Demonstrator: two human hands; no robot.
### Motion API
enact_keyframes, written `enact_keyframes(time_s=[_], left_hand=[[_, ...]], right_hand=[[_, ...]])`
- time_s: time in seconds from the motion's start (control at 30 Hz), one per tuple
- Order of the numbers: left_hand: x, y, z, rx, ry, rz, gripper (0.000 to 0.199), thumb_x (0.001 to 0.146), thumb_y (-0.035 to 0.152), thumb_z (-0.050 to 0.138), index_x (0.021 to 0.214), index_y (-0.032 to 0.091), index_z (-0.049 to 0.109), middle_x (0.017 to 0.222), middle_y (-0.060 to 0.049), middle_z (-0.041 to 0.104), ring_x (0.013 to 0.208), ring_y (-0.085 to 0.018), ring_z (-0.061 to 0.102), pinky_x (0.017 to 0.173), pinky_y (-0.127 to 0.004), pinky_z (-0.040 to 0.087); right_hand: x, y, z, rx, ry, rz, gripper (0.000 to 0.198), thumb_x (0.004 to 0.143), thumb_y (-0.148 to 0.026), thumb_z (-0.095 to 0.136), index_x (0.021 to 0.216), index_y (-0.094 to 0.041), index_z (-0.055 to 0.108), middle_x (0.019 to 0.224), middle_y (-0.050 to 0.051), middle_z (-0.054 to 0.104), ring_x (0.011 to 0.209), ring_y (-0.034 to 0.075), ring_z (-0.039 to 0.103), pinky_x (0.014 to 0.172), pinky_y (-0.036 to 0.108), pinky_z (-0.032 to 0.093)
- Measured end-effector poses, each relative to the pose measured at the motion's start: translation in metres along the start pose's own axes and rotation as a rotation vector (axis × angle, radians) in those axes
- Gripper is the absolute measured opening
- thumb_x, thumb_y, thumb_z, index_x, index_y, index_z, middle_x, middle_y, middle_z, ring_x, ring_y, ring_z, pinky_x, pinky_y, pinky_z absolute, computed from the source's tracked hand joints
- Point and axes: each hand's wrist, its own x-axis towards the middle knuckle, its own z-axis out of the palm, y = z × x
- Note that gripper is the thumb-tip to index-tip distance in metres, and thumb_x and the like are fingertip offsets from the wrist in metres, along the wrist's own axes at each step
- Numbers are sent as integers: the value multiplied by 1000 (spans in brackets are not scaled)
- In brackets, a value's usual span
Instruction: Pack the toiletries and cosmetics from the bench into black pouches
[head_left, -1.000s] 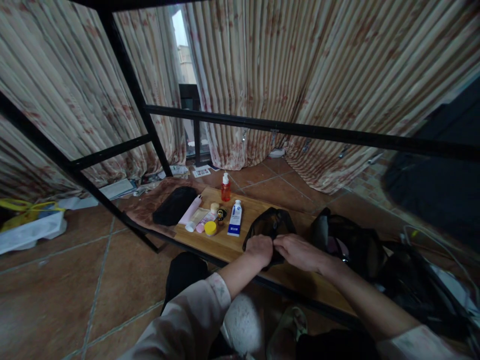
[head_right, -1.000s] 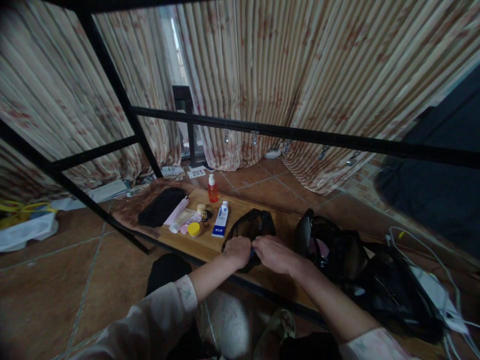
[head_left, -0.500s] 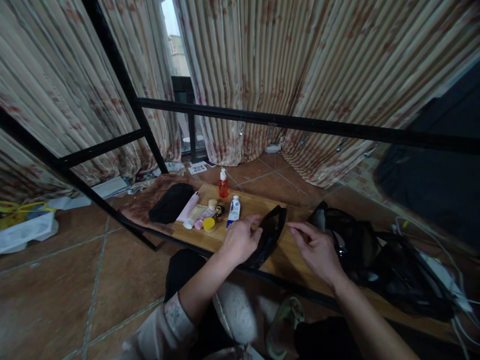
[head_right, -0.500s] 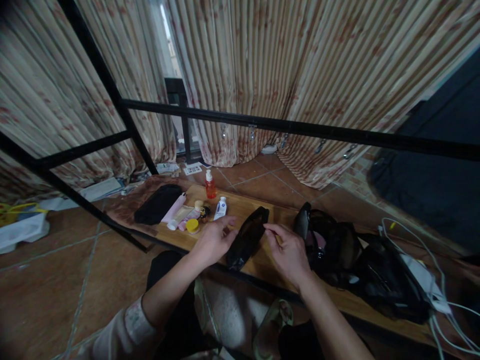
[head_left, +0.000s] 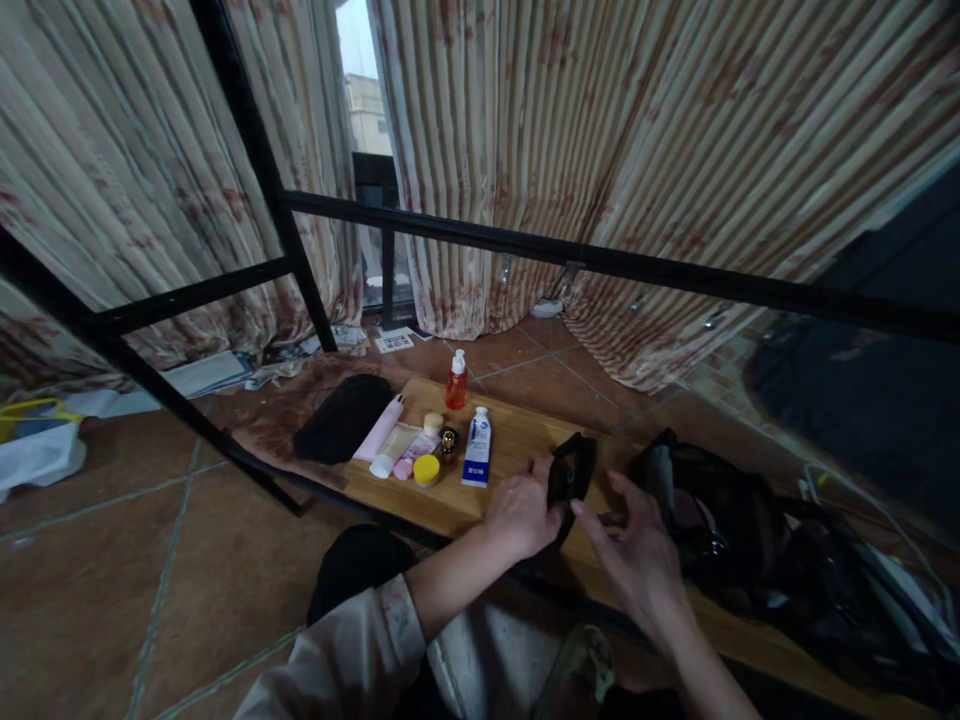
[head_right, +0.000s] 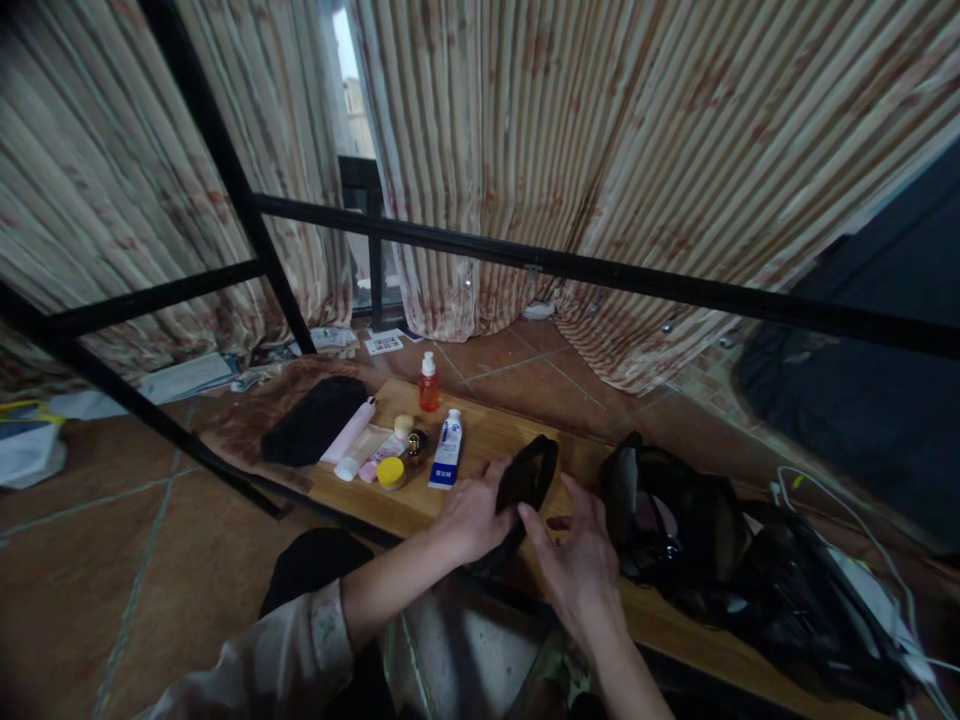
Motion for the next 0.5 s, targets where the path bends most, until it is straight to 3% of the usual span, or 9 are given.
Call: enact_keyframes(time_s=[0.2, 0.5], left_hand=[[17, -7, 8, -136, -24, 76, 55, 77, 18, 50, 131, 18, 40, 115, -10, 62, 101, -24, 63, 90, -34, 50], [34, -35, -5, -292, -3, -14, 64, 71, 10, 50, 133, 18, 39, 115, -8, 63, 103, -21, 61, 94, -31, 48]], right_hand=[[17, 3, 29, -44, 38, 67, 71, 75, -38, 54, 138, -17, 32, 121, 14, 56, 64, 17, 62, 69, 35, 51], [42, 21, 8, -319, 97, -118, 44, 73, -19, 45, 114, -17, 60, 108, 11, 61, 78, 20, 61, 78, 36, 49]])
